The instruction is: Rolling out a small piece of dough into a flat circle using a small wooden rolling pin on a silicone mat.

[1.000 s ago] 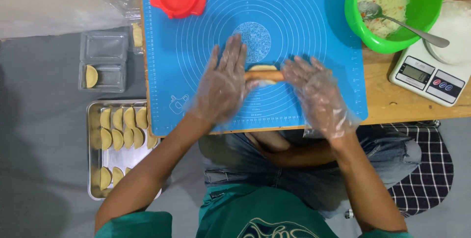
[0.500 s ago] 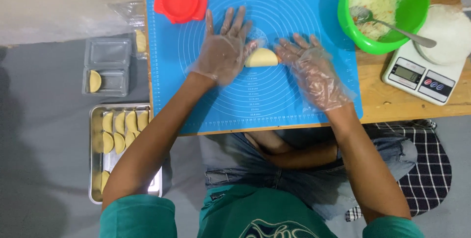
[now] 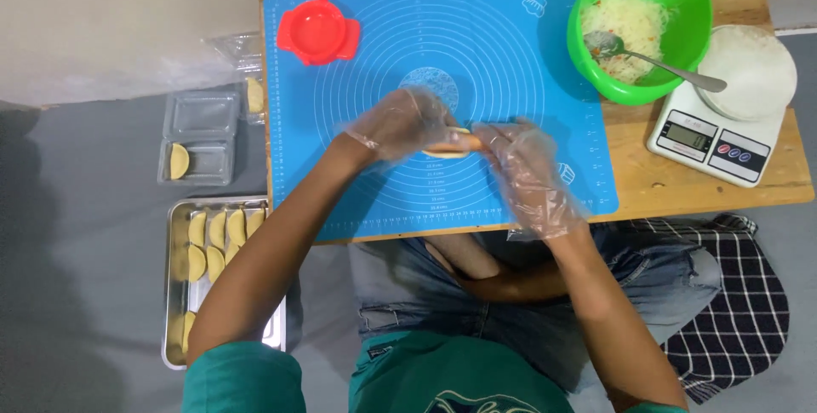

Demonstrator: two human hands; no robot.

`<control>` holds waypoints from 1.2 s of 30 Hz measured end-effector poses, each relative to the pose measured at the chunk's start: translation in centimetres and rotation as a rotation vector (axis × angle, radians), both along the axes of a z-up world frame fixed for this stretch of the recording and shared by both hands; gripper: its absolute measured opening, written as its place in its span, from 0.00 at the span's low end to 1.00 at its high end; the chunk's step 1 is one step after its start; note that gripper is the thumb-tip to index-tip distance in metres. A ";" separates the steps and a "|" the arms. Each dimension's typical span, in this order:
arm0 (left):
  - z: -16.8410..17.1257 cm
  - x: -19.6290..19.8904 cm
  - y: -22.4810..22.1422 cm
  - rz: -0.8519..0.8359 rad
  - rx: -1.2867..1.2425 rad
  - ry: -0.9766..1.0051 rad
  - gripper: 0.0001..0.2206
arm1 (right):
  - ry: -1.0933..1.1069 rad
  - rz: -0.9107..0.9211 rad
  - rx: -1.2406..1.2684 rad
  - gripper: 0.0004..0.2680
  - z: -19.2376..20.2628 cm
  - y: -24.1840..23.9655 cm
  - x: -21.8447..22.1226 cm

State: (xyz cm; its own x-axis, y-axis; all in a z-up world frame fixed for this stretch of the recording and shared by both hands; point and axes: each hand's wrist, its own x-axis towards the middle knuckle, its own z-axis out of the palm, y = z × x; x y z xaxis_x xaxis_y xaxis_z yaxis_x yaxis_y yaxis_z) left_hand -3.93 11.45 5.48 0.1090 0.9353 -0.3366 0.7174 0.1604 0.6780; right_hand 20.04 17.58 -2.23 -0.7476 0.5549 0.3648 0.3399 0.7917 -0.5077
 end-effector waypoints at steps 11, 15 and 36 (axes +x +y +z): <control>1.6 0.9 1.4 0.613 -0.087 -0.496 0.11 | 0.199 -0.090 -0.080 0.11 3.3 -0.8 1.4; -5.0 0.1 2.7 0.637 -0.176 -0.561 0.12 | 0.161 0.056 0.157 0.14 4.2 -0.4 2.4; -7.8 -2.2 2.4 0.127 0.265 0.596 0.33 | -0.396 0.155 0.387 0.20 -4.4 8.3 -3.9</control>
